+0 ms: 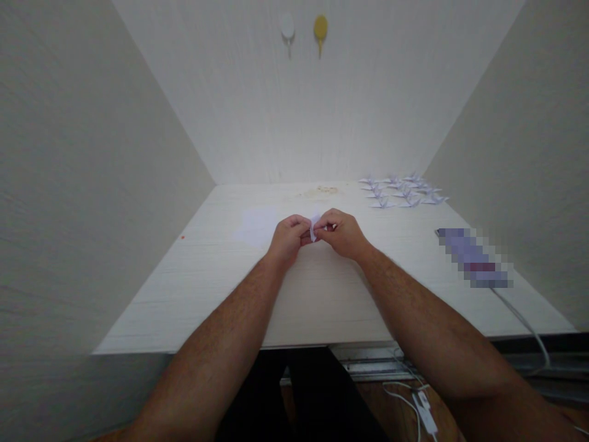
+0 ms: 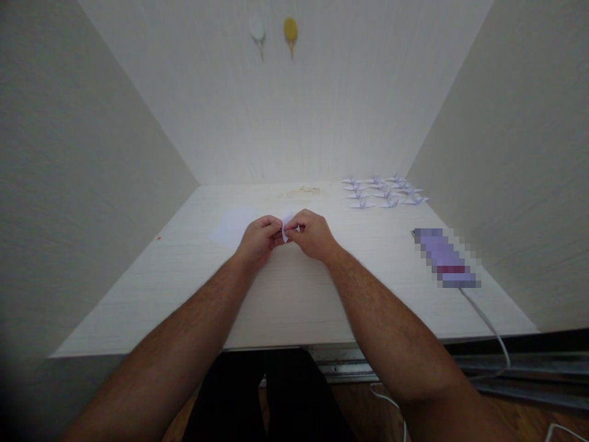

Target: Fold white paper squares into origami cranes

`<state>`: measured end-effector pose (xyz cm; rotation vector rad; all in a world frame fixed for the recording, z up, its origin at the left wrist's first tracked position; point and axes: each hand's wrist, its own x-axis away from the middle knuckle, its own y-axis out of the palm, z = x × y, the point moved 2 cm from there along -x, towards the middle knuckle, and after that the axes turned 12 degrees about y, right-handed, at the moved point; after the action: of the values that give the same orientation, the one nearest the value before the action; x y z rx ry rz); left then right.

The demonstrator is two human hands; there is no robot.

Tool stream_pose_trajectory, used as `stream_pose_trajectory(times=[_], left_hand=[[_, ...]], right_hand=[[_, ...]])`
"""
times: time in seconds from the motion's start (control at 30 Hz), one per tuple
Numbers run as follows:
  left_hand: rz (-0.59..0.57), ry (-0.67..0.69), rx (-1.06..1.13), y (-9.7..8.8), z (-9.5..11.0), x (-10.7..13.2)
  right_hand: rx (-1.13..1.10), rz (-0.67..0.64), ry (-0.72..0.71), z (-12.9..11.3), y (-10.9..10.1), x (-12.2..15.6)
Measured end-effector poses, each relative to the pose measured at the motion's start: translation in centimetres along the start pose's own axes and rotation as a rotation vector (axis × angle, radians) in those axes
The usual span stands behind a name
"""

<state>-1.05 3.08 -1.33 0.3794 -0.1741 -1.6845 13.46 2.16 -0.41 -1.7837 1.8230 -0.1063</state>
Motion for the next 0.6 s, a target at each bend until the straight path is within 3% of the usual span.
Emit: stream_pose_trajectory(times=[0.6], left_hand=[[0.025,-0.030,0.014,0.14,0.04,-0.08]], right_hand=[[0.049,-0.015,-0.019,-0.31,-0.04,0.09]])
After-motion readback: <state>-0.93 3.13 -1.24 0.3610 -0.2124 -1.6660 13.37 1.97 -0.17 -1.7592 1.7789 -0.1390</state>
